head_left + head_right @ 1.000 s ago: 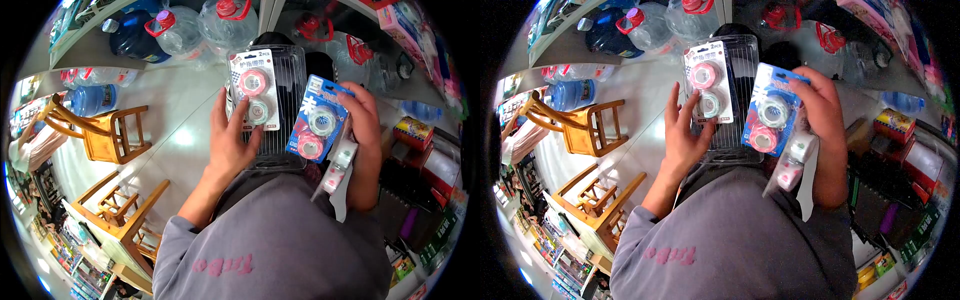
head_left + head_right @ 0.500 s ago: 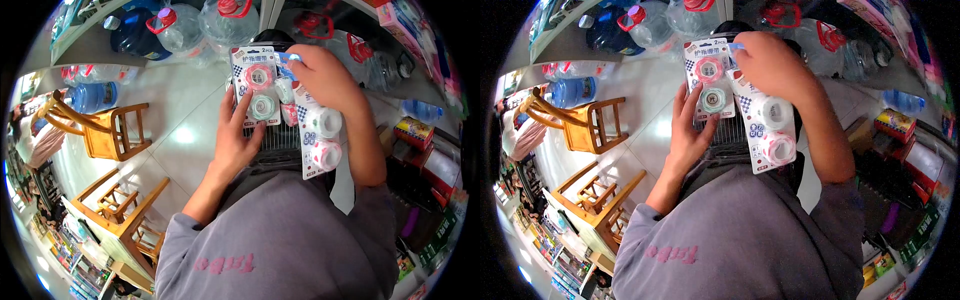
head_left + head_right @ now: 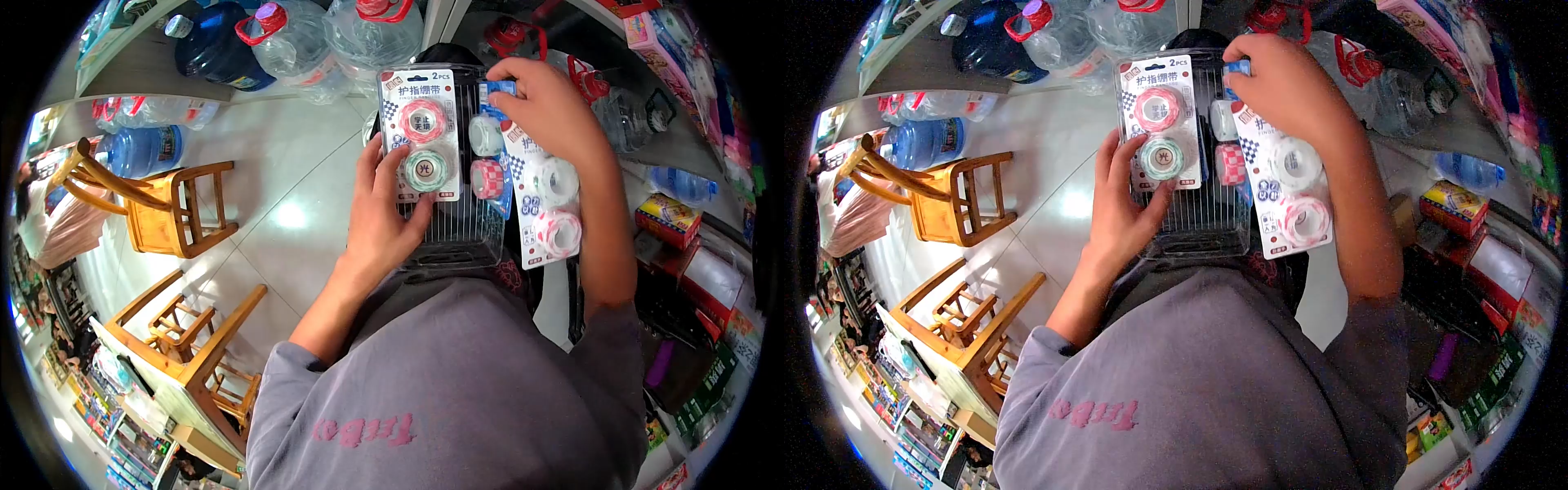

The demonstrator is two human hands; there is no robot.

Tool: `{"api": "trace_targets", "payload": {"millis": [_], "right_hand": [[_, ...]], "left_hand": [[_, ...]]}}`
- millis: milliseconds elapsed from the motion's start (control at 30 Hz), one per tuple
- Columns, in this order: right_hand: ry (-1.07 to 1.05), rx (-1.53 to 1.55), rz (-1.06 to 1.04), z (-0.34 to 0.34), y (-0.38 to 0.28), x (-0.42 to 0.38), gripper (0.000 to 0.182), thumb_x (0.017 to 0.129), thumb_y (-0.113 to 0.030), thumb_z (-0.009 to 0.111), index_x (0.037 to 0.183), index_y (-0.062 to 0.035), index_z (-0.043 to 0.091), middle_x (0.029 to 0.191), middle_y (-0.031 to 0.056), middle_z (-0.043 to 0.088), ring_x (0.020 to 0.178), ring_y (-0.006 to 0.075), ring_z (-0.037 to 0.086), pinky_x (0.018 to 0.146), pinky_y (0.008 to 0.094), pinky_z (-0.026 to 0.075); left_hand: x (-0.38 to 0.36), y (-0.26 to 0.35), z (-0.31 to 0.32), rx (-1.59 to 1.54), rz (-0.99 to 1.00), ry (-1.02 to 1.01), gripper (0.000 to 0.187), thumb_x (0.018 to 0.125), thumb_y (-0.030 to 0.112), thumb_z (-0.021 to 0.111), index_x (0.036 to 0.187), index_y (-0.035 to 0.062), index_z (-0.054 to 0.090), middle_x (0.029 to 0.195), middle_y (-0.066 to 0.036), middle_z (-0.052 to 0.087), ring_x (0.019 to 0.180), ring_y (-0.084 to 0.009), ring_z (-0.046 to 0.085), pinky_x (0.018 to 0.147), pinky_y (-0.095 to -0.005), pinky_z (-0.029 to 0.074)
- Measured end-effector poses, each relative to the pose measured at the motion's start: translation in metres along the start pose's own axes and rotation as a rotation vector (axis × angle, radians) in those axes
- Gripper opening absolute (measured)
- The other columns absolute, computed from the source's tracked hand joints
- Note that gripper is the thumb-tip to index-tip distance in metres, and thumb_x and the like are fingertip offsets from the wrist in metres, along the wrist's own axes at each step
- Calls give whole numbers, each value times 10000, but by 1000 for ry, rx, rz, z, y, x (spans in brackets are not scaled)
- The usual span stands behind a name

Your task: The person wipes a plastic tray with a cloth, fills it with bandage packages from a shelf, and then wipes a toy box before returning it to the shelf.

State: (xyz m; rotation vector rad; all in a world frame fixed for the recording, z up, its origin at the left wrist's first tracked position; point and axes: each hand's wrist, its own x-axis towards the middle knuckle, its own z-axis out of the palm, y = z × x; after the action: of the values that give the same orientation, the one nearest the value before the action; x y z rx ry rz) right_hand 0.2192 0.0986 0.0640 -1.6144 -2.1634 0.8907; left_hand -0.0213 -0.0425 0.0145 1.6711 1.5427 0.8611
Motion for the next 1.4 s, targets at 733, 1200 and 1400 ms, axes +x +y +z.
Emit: {"api": "trace_targets", "payload": {"millis": [733, 1200, 1400], "right_hand": [[126, -258, -14, -30, -61, -4, 248, 927, -162, 726, 859, -6, 546, 575, 94, 521, 528, 124, 528, 522, 332, 394], [520, 596, 73, -20, -47, -78, 431, 912, -57, 708, 1315, -38, 558, 1140, 96, 677, 893, 135, 677, 768, 296, 529], [-5, 820, 222, -21, -36, -138, 590, 890, -47, 708, 1414, 13, 443, 1286, 158, 648, 1003, 175, 680, 925, 341, 530]], "left_hand": [[-9, 59, -2, 11, 373, -22, 638, 726, 162, 836, 1291, 21, 577, 1313, -221, 548, 1154, -393, 559, 986, -482, 444], [-43, 58, 32, -1137, -345, -599, 242, 1059, 130, 536, 1246, -20, 501, 1034, -62, 652, 884, -122, 628, 813, -282, 520], [-31, 57, 28, -1178, -349, -529, 327, 1084, 176, 501, 1335, -20, 427, 1087, -67, 590, 878, -112, 579, 825, -282, 507]]}}
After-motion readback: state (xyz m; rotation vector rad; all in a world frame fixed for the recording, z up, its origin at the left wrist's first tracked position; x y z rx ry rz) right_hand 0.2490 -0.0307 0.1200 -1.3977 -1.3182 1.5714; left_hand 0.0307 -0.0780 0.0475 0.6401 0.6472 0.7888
